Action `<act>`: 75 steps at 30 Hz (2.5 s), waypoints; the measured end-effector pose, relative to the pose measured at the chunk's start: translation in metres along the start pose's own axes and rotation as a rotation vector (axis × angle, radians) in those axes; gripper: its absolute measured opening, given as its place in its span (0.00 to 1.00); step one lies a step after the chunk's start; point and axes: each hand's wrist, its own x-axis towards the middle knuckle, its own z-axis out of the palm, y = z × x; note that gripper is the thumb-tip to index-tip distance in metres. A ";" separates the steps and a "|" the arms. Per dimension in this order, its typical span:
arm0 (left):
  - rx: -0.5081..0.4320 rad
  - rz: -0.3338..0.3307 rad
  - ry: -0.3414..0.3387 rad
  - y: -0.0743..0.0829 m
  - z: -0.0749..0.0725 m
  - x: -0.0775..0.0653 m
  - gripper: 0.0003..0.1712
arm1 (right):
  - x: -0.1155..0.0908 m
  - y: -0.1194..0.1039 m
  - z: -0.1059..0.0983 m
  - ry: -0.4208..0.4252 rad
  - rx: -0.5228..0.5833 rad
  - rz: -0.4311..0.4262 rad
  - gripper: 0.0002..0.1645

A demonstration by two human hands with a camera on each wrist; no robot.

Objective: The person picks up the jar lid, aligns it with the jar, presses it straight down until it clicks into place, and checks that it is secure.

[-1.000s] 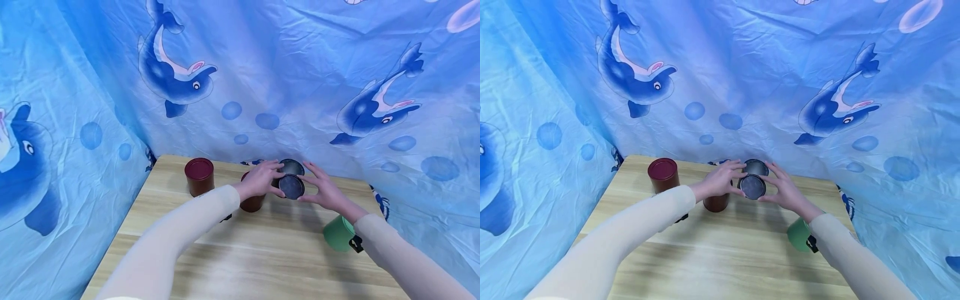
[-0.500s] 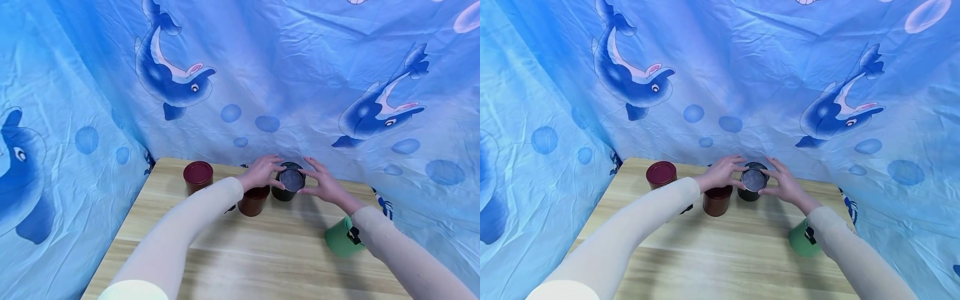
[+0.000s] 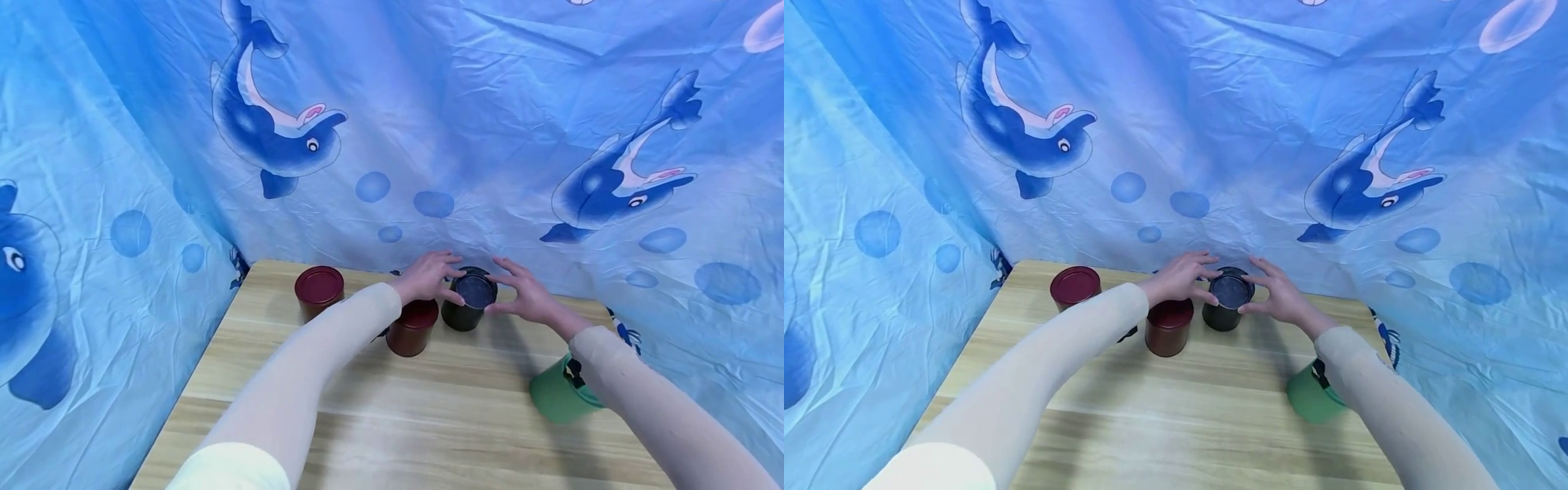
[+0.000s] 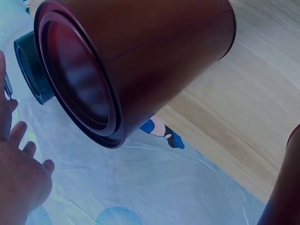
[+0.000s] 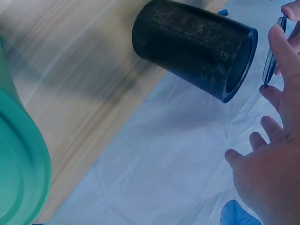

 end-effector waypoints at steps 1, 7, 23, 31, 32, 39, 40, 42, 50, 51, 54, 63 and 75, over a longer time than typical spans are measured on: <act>-0.007 -0.007 -0.007 0.000 0.000 0.001 0.44 | 0.001 0.001 -0.001 -0.006 0.011 0.004 0.44; -0.074 -0.038 -0.059 -0.001 0.000 0.007 0.43 | 0.002 0.005 -0.004 -0.056 0.067 0.034 0.44; -0.108 -0.076 -0.060 -0.012 0.002 0.018 0.42 | 0.015 0.013 -0.005 -0.078 0.081 0.053 0.45; -0.071 -0.038 -0.028 -0.014 -0.002 0.020 0.41 | 0.019 0.014 -0.010 -0.085 0.080 0.066 0.45; -0.068 -0.040 -0.029 -0.014 -0.002 0.021 0.41 | 0.019 0.015 -0.010 -0.088 0.079 0.070 0.45; -0.067 -0.068 -0.047 -0.013 -0.004 0.023 0.42 | 0.021 0.017 -0.012 -0.091 0.070 0.080 0.45; -0.068 -0.069 -0.047 -0.013 -0.004 0.024 0.42 | 0.022 0.017 -0.012 -0.090 0.069 0.079 0.45; -0.067 -0.069 -0.046 -0.014 -0.003 0.024 0.42 | 0.022 0.017 -0.012 -0.090 0.065 0.078 0.45; -0.060 -0.073 -0.053 -0.015 0.000 0.028 0.42 | 0.023 0.019 -0.012 -0.100 0.073 0.078 0.45; -0.056 -0.071 -0.054 -0.015 0.001 0.028 0.42 | 0.023 0.020 -0.011 -0.099 0.074 0.075 0.45; -0.043 -0.072 -0.053 -0.016 0.004 0.029 0.43 | 0.024 0.023 -0.008 -0.096 0.078 0.063 0.45; -0.024 -0.095 -0.055 -0.018 0.012 0.031 0.43 | 0.027 0.031 0.003 -0.107 0.100 0.088 0.46; 0.002 -0.114 -0.042 -0.015 0.015 0.031 0.40 | 0.027 0.036 0.011 -0.113 0.104 0.129 0.46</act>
